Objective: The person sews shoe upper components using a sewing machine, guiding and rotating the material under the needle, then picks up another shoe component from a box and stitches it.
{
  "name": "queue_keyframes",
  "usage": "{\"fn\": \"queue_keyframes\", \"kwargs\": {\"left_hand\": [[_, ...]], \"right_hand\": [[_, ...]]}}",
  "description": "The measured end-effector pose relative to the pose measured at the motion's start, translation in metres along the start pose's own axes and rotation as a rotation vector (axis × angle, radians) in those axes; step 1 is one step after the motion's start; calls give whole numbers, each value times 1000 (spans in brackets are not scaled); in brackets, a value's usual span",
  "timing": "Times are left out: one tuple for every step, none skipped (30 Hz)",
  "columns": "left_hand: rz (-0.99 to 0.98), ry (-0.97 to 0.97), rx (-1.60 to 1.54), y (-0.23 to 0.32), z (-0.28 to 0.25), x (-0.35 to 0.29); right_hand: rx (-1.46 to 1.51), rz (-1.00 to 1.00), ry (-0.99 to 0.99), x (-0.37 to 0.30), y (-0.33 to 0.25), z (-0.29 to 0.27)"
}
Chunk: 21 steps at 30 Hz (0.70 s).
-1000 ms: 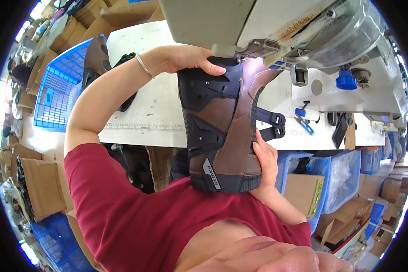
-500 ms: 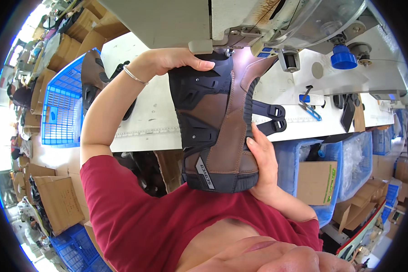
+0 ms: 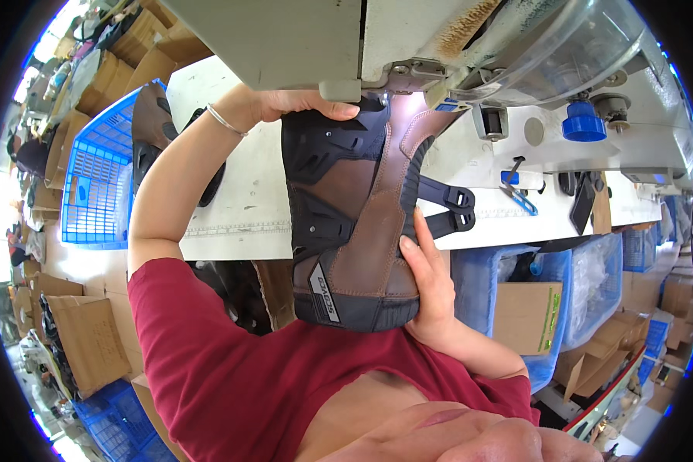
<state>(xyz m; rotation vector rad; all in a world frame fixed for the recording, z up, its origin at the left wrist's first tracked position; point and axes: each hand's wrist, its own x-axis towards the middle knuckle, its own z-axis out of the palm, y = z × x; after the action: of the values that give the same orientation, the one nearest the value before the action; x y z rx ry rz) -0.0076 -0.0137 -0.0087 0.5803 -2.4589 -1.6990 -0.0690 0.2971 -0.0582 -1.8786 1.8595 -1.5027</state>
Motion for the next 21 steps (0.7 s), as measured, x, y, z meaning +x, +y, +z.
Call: {"fn": "queue_keyframes", "kwargs": {"left_hand": [[19,21,0,-2,-2,3],[38,42,1,-4,-3,4],[37,44,-1,-5,-4,6],[55,50,-16,-6,-5,7],[74,57,-30,-7,-6,6],[74,57,-33,-3,-6,6],[47,49,44,5,-6,4],[20,40,122,9,-6,3],[19,48,118,7,-7,2],[64,49,112,4,-7,4],[110,51,107,2,-8,5],[109,53,105,-1,-7,5],[89,51,43,-3,-7,5],[70,49,-17,-4,-7,4],[70,48,-18,-3,-6,4],[47,57,-14,-1,-4,2],[25,67,-10,1,-3,1],[23,68,-9,0,-3,1],[2,49,-37,0,-3,0],[-20,29,-66,-1,-3,0],[-22,28,-65,-2,-2,0]], "right_hand": [[26,31,0,1,-1,0],[28,29,-5,3,-2,-1],[40,31,3,6,-3,-1],[54,33,10,8,-4,-1],[56,32,7,9,-4,-1],[44,38,1,9,-4,-1],[33,44,-5,9,-3,-1],[31,45,-7,10,-4,0],[33,41,-8,11,-4,0],[35,37,-9,11,-5,-1],[36,33,-16,13,-5,-2],[46,41,-5,15,-6,-3],[55,50,5,17,-6,-3],[56,49,3,18,-6,-5],[52,45,15,18,-4,-6],[49,42,27,19,-3,-8],[50,42,27,20,-3,-8],[36,48,51,21,-3,-8],[22,55,74,21,-3,-8],[-25,48,98,21,-2,-8],[-24,49,99,21,-1,-10]]}}
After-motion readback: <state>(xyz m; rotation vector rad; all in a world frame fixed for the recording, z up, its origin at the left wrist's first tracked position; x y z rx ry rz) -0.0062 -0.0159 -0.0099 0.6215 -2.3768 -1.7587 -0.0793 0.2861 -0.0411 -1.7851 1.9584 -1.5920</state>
